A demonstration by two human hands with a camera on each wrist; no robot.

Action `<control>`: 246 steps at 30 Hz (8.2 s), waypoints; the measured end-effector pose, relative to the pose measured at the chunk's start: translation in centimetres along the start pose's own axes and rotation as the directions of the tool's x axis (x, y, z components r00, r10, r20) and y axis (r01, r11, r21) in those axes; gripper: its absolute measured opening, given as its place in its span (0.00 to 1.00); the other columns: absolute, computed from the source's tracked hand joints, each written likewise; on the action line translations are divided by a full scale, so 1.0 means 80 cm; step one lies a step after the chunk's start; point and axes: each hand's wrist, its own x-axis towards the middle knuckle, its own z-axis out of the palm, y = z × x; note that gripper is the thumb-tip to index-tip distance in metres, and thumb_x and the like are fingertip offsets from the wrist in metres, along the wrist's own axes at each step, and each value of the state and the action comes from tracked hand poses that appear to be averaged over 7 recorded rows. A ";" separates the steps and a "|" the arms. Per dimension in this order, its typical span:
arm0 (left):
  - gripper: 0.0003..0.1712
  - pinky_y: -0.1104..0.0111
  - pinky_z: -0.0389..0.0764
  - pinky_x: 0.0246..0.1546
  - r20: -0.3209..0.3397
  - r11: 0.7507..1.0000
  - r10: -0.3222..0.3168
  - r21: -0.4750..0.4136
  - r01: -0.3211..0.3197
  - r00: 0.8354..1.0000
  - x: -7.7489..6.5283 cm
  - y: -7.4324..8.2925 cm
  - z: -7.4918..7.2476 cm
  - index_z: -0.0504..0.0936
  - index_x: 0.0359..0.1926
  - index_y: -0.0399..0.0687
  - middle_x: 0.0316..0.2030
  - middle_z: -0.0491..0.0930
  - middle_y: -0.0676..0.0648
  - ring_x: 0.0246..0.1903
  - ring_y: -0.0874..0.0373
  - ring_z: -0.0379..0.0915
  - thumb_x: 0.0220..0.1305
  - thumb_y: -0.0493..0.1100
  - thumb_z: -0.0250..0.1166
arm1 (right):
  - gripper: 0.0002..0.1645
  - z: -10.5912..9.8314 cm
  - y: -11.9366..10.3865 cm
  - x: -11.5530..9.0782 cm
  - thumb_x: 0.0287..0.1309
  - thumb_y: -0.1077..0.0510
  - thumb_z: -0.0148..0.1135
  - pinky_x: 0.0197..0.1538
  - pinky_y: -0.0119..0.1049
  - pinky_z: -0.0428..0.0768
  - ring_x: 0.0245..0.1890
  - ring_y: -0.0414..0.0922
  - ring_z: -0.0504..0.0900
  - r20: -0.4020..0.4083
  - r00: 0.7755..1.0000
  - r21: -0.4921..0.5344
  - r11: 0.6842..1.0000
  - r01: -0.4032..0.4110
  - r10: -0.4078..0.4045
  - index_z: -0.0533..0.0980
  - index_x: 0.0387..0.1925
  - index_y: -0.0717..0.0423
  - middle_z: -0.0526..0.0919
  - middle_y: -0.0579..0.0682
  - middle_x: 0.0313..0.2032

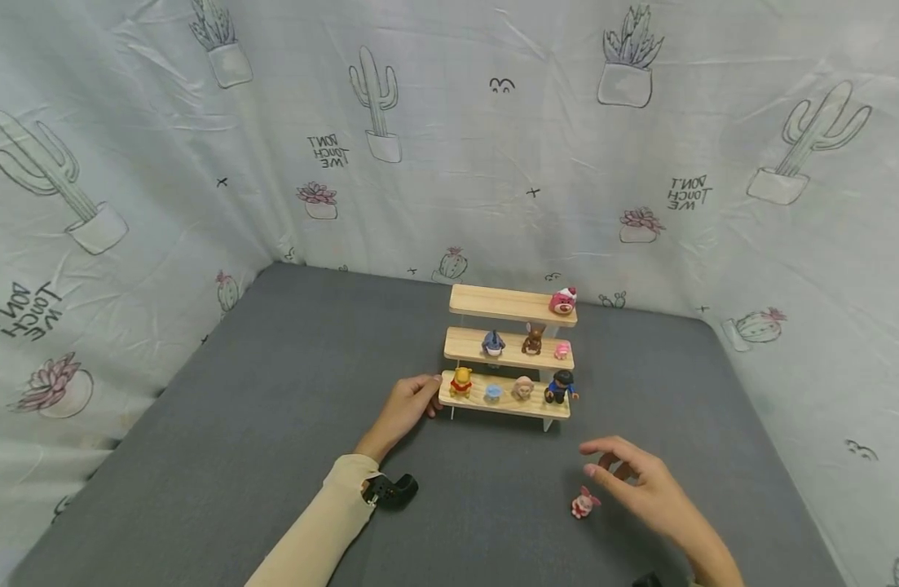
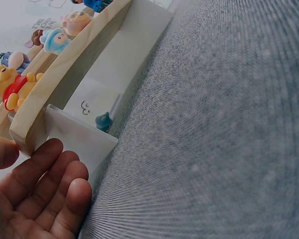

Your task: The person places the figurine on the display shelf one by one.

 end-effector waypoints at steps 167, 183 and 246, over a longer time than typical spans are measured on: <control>0.22 0.71 0.75 0.28 0.003 1.000 -0.015 0.005 0.015 1.000 0.001 0.000 -0.001 0.82 0.26 0.42 0.23 0.79 0.49 0.22 0.59 0.73 0.78 0.47 0.54 | 0.09 -0.020 -0.028 0.059 0.68 0.66 0.61 0.43 0.30 0.84 0.36 0.34 0.86 -0.123 0.992 0.301 0.954 0.019 0.019 0.78 0.48 0.65 0.88 0.36 0.37; 0.22 0.67 0.77 0.29 -0.006 0.999 -0.041 -0.007 0.041 0.999 0.001 0.002 0.001 0.82 0.28 0.36 0.27 0.82 0.34 0.23 0.56 0.73 0.78 0.44 0.54 | 0.06 -0.023 -0.047 0.077 0.68 0.67 0.61 0.40 0.30 0.84 0.33 0.35 0.85 -0.196 0.980 0.273 0.959 0.071 -0.016 0.78 0.44 0.65 0.88 0.33 0.40; 0.22 0.70 0.76 0.27 0.005 1.000 0.008 -0.003 -0.008 1.000 0.000 -0.004 -0.001 0.82 0.27 0.41 0.23 0.80 0.48 0.21 0.59 0.73 0.77 0.48 0.55 | 0.08 -0.085 -0.124 0.187 0.69 0.57 0.64 0.33 0.26 0.69 0.35 0.30 0.77 -0.376 0.900 -0.116 0.975 0.190 -0.220 0.85 0.43 0.56 0.82 0.24 0.38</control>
